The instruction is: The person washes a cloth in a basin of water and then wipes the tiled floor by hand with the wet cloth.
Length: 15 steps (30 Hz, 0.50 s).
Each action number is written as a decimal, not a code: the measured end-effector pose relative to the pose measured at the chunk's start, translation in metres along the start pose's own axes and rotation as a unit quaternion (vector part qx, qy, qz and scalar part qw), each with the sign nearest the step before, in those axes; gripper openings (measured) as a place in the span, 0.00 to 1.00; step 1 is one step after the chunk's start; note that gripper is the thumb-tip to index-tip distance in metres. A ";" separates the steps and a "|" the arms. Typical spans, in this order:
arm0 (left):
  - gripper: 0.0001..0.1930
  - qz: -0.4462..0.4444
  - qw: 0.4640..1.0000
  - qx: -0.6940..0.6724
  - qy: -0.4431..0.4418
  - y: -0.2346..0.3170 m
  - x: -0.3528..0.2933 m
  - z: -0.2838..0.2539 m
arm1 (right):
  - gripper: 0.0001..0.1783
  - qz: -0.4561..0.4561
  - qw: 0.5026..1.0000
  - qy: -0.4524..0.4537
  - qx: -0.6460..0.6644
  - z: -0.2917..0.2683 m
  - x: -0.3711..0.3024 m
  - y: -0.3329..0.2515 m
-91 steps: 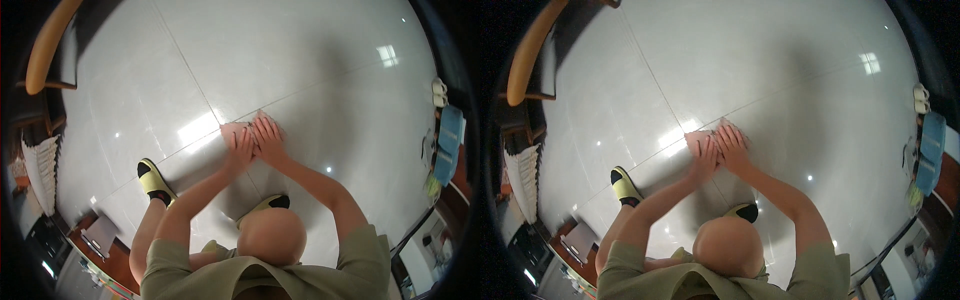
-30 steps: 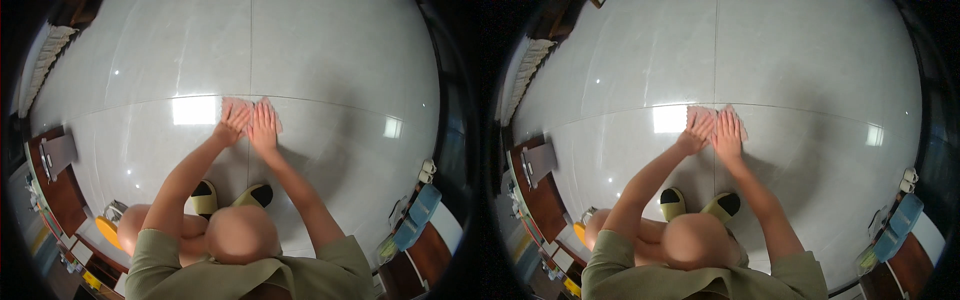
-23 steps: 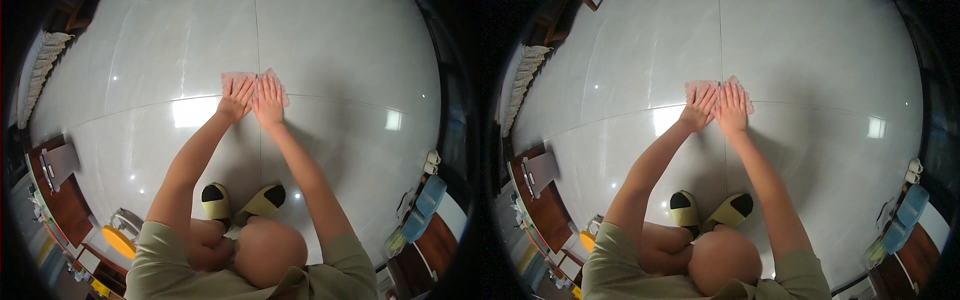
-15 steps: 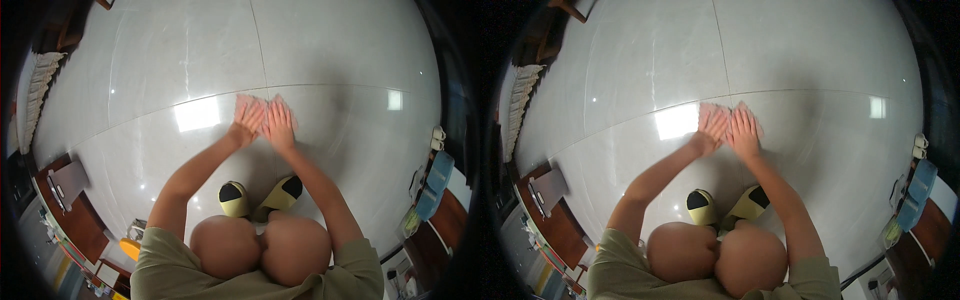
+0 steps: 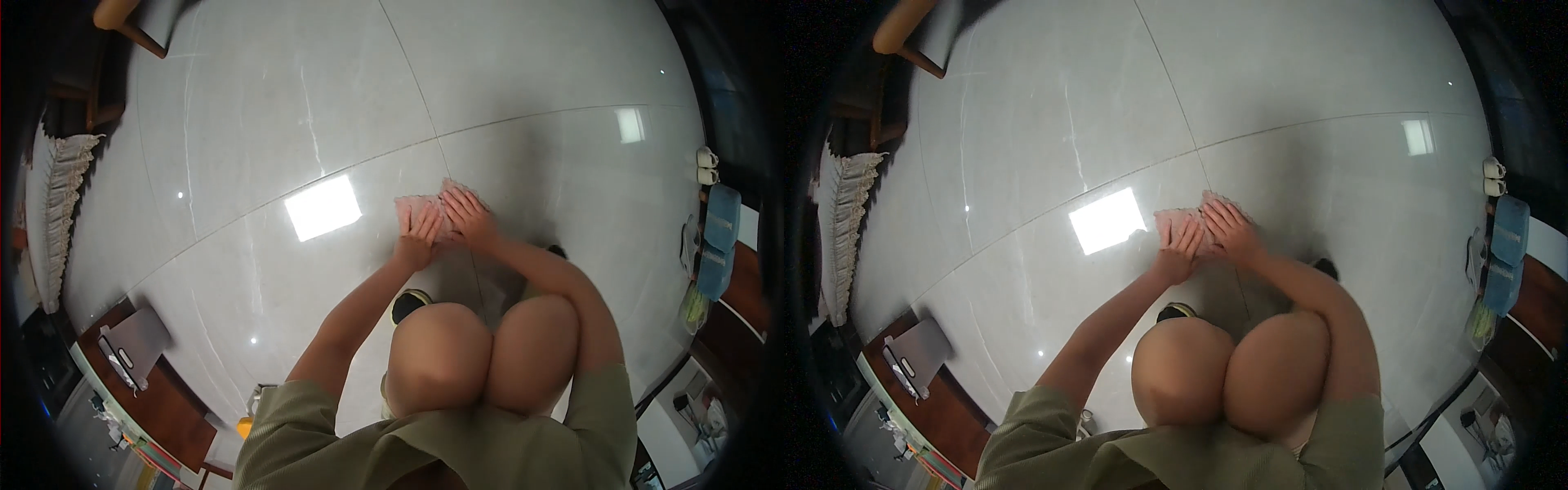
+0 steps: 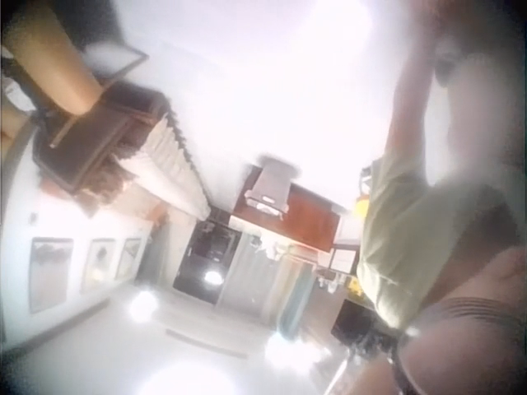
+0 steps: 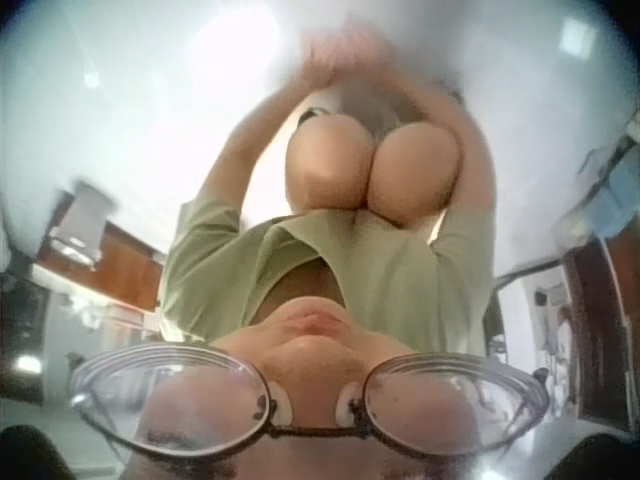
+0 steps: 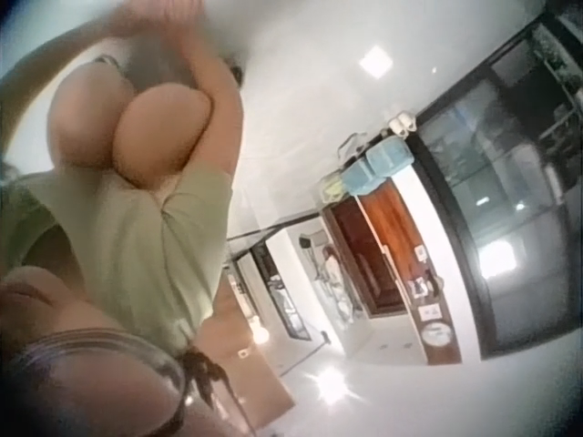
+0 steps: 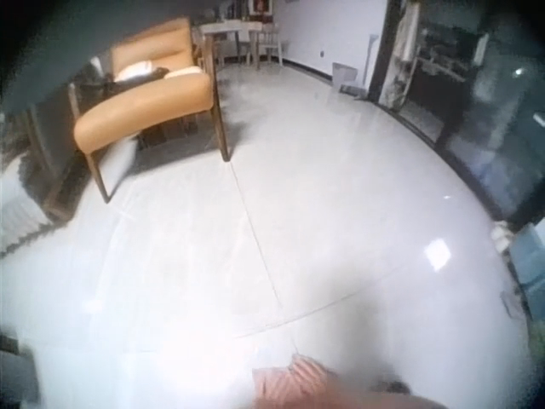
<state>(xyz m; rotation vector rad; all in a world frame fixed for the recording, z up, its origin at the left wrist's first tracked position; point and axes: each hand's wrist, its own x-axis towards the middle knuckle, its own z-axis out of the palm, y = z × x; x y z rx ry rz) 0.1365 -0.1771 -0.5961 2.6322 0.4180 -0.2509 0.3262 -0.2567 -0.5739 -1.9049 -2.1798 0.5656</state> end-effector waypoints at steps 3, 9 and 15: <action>0.37 -0.022 0.999 0.021 -0.027 -0.015 0.021 -0.012 | 0.40 -0.044 0.998 -0.017 -0.030 -0.023 0.029 0.027; 0.39 -0.115 0.992 0.043 -0.029 -0.020 0.057 -0.026 | 0.41 -0.090 0.994 0.035 -0.052 -0.030 0.100 0.057; 0.39 -0.202 0.968 0.106 0.103 -0.054 0.119 -0.048 | 0.41 -0.107 0.991 0.068 -0.036 -0.038 0.176 0.105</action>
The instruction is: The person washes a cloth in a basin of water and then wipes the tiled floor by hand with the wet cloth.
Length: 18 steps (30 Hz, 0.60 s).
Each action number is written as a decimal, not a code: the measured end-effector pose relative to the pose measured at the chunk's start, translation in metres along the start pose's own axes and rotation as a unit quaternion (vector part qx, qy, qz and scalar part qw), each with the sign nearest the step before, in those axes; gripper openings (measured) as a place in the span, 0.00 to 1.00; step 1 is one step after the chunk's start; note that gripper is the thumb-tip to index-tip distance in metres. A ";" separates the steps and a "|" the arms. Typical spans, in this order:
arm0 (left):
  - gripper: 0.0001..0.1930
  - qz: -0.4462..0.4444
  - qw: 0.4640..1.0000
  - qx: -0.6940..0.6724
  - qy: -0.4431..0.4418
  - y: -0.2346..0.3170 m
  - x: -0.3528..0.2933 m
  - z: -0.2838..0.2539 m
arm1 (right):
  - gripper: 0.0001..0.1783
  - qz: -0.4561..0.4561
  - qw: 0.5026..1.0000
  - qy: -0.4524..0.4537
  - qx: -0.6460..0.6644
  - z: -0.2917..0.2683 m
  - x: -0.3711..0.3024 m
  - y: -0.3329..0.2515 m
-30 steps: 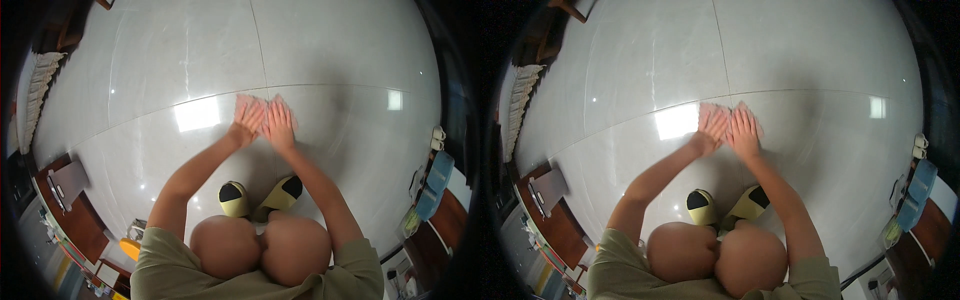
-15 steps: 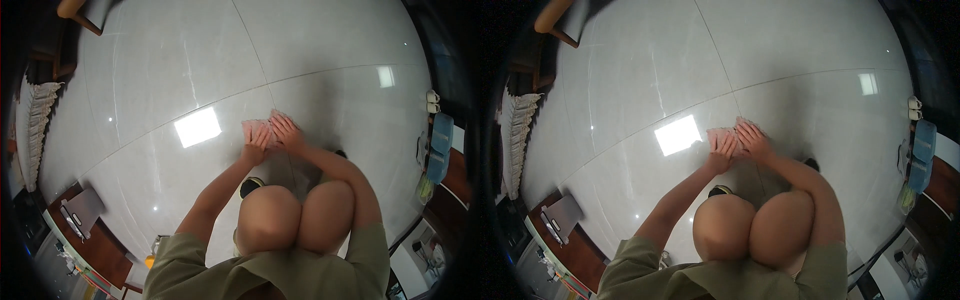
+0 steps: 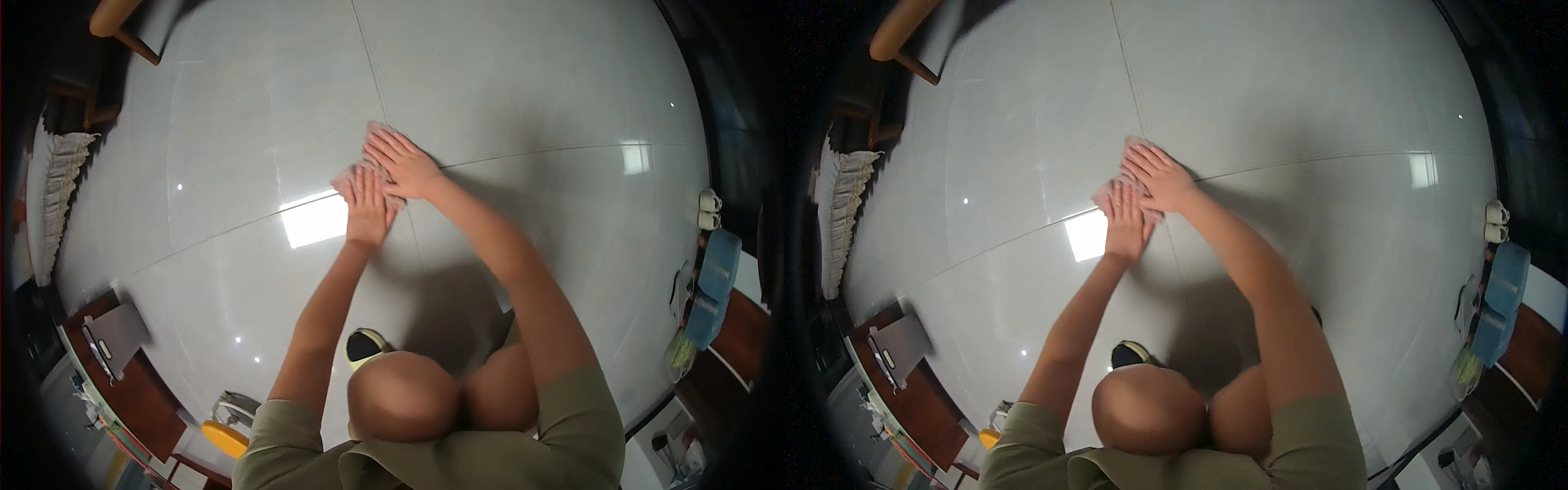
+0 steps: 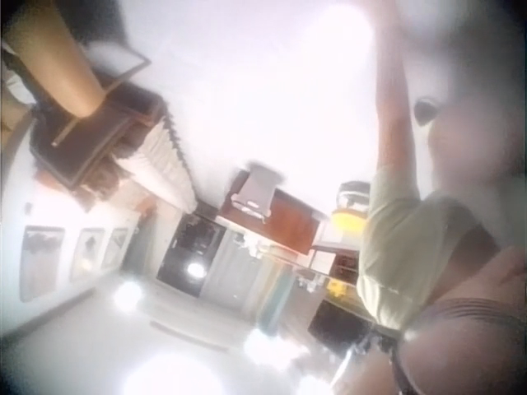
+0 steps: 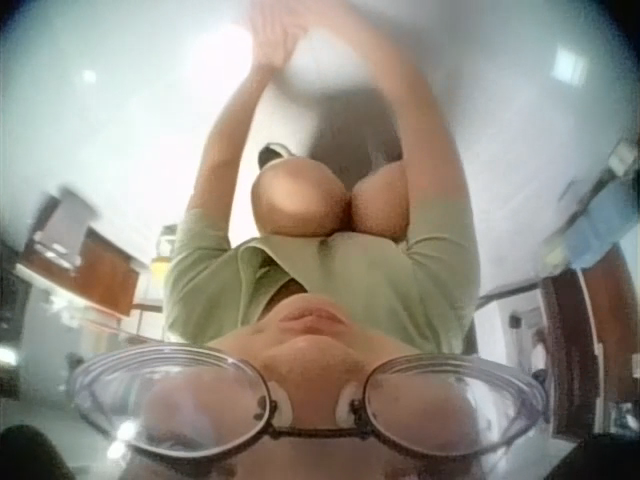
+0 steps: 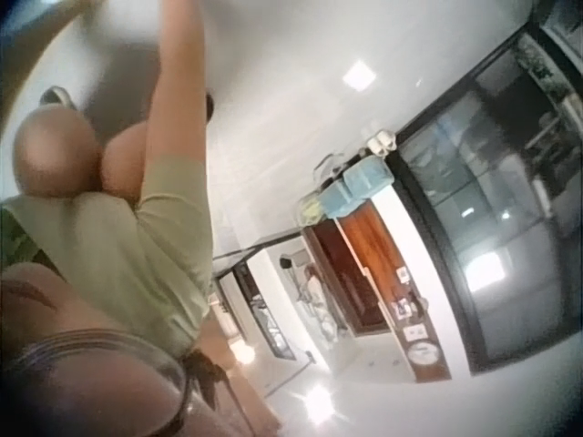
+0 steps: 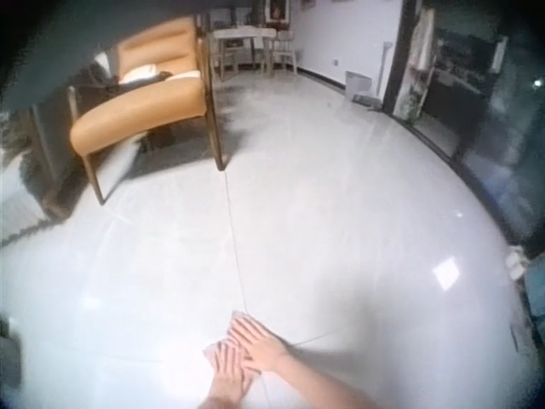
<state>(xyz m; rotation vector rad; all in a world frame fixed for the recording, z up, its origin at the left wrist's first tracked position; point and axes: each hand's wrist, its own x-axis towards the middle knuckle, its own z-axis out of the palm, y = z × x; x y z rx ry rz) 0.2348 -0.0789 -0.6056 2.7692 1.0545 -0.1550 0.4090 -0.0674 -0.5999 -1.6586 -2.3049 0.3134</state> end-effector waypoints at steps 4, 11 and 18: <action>0.37 -0.063 0.996 0.033 0.048 0.009 0.044 0.002 | 0.38 0.027 0.997 0.045 -0.054 0.000 0.015 0.031; 0.38 0.047 0.993 0.068 -0.090 0.129 0.053 0.007 | 0.34 0.121 0.990 0.054 -0.042 -0.026 -0.100 0.078; 0.31 0.250 0.965 -0.071 0.025 0.248 0.017 0.045 | 0.33 0.220 0.975 -0.004 -0.013 -0.058 -0.285 0.071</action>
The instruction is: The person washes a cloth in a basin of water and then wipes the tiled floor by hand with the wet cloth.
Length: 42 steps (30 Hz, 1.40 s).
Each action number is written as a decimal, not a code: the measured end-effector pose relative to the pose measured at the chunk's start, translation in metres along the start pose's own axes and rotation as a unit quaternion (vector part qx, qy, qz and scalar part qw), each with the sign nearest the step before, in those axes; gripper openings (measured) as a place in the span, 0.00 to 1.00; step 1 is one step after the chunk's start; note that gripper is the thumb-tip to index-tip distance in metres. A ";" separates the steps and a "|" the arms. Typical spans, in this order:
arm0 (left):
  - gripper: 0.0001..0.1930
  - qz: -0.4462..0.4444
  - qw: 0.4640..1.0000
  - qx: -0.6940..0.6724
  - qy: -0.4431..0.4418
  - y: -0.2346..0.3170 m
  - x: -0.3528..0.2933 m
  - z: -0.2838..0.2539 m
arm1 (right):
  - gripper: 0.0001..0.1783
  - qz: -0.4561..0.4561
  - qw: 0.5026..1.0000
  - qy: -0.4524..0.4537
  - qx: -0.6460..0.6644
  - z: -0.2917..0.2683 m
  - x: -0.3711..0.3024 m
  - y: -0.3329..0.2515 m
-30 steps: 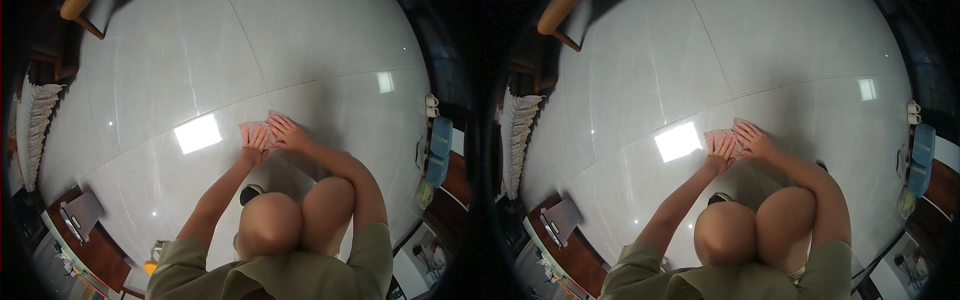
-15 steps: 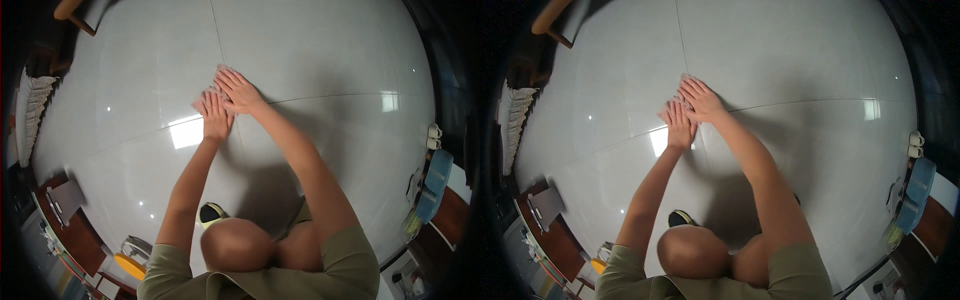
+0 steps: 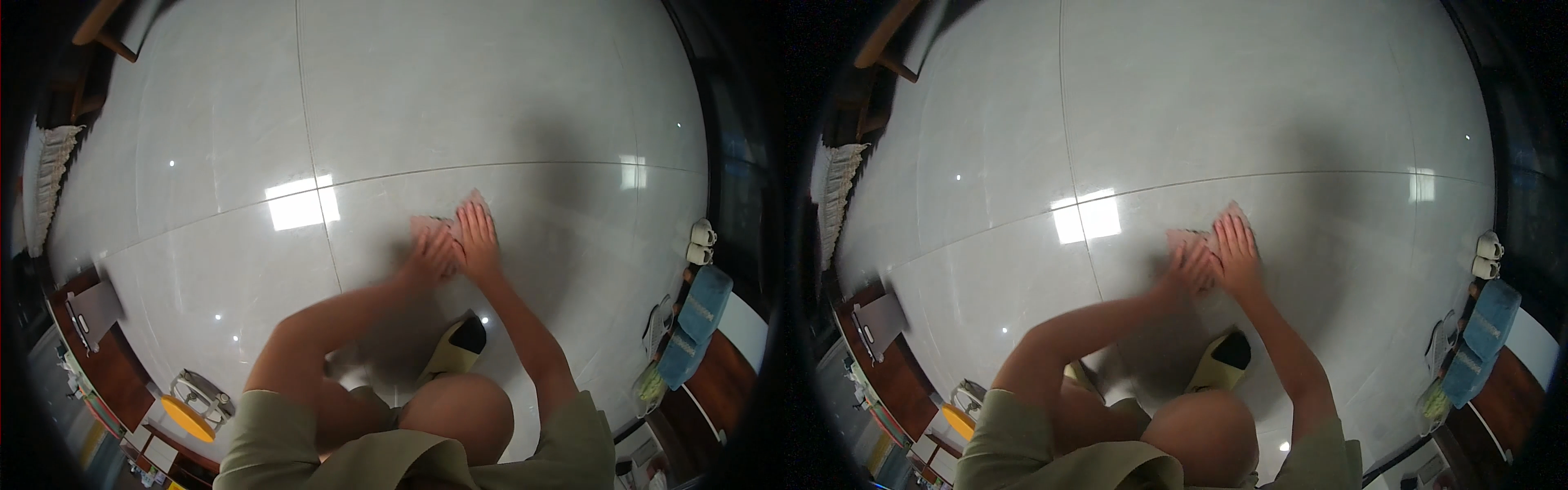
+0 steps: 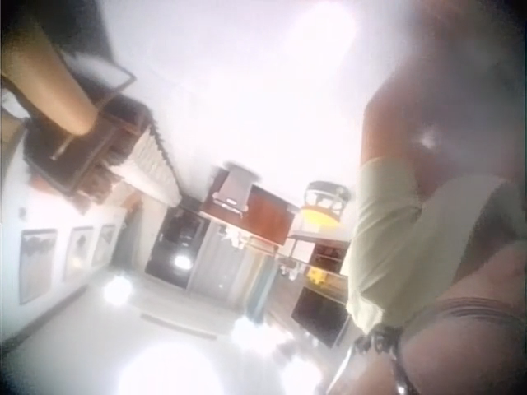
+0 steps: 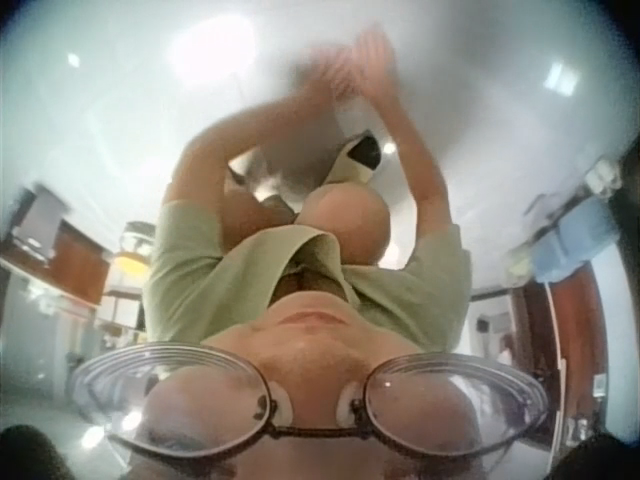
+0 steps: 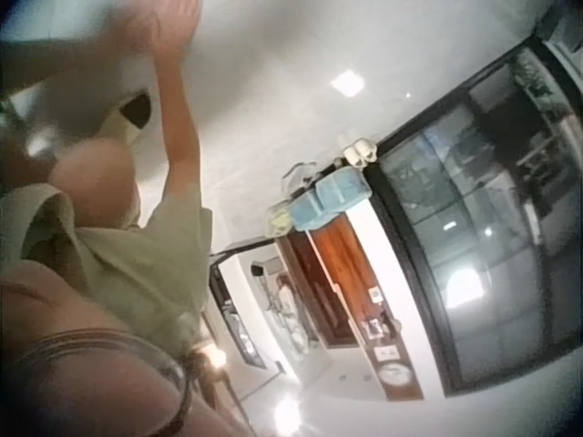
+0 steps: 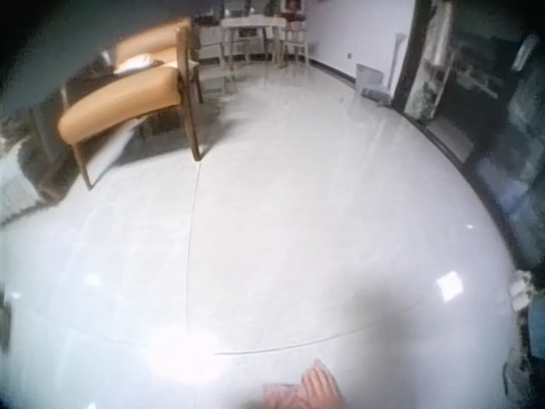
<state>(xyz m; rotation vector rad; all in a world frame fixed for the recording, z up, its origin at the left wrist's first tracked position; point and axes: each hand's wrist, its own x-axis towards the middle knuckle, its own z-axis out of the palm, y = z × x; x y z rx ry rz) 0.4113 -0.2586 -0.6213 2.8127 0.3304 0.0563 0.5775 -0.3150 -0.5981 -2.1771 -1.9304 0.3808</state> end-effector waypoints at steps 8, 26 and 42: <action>0.33 -0.193 0.970 -0.147 -0.019 0.029 0.013 -0.007 | 0.33 -0.036 0.999 -0.019 0.034 -0.013 0.036 -0.003; 0.37 -0.368 0.920 0.113 0.073 -0.148 0.169 -0.046 | 0.30 0.028 0.988 0.140 -0.062 -0.005 0.286 0.065; 0.39 -0.187 0.980 -0.060 -0.024 0.047 0.076 -0.001 | 0.33 0.200 0.978 0.057 0.023 -0.011 0.016 0.038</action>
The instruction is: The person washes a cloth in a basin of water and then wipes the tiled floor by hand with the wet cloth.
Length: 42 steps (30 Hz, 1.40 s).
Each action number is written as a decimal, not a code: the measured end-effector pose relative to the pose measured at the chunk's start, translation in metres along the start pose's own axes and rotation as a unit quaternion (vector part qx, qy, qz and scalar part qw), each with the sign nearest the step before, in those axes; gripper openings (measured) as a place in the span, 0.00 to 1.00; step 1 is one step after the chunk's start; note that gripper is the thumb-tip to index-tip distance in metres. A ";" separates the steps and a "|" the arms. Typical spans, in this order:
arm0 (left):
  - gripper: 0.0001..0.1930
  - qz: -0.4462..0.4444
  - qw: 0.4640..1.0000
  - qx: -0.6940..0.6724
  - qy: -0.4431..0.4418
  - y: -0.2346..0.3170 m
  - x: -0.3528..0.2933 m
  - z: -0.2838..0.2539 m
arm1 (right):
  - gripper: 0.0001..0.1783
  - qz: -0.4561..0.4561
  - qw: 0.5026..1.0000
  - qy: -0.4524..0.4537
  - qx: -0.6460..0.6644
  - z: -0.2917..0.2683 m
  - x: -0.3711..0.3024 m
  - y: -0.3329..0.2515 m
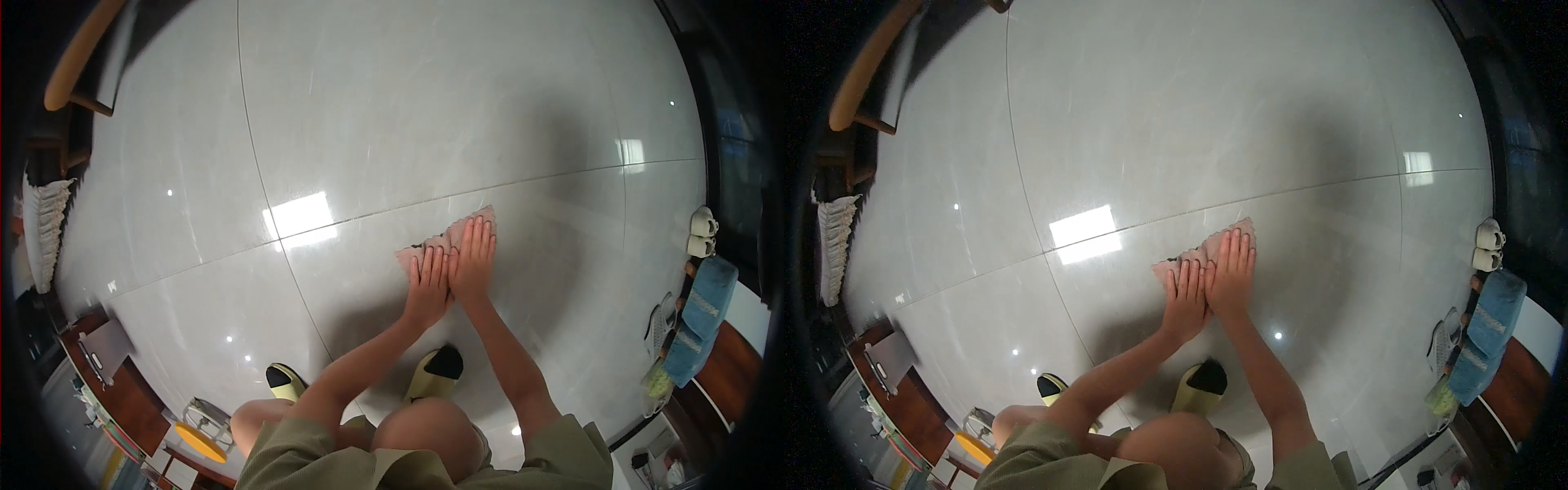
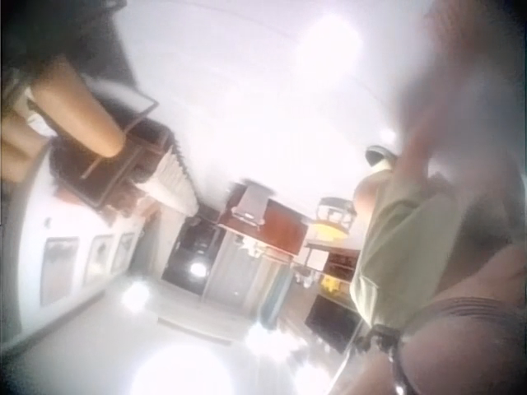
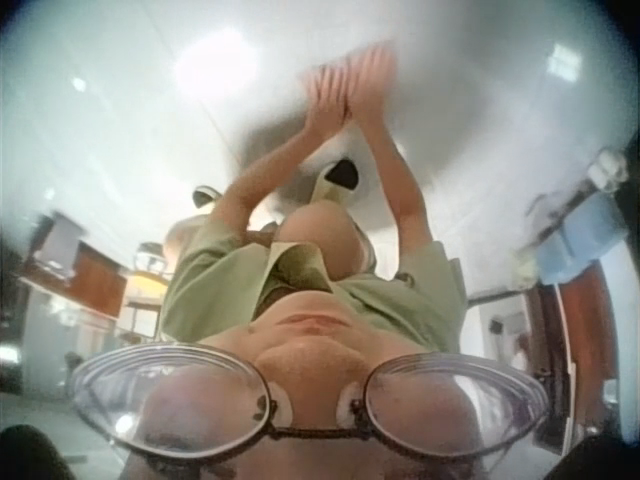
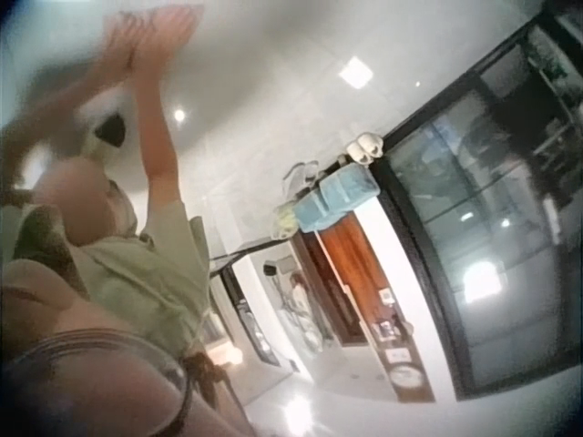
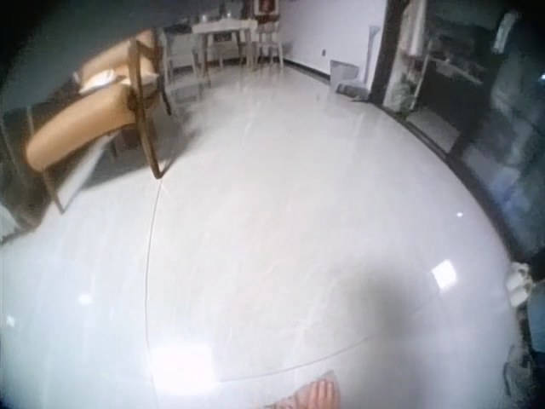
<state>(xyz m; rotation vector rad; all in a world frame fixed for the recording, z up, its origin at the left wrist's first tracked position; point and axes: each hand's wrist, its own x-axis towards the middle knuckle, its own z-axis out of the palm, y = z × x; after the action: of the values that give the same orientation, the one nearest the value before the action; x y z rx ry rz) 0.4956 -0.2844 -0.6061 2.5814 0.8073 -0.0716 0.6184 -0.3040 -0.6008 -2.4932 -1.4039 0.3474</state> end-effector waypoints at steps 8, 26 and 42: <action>0.39 0.013 0.995 0.097 -0.014 -0.035 0.081 -0.039 | 0.31 -0.132 0.989 0.068 0.005 -0.006 0.116 0.006; 0.38 0.155 0.981 -0.010 -0.115 0.066 -0.015 0.017 | 0.32 0.096 0.994 -0.004 -0.053 -0.015 -0.110 0.070; 0.37 0.031 0.989 0.144 0.034 -0.065 0.160 -0.044 | 0.31 -0.083 0.987 0.132 0.047 0.008 0.186 0.014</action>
<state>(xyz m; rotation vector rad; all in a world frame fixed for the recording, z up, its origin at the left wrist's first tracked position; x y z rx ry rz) 0.5889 -0.1332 -0.6191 2.8930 0.7897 -0.0872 0.7212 -0.1502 -0.6284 -2.2305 -1.4359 0.0459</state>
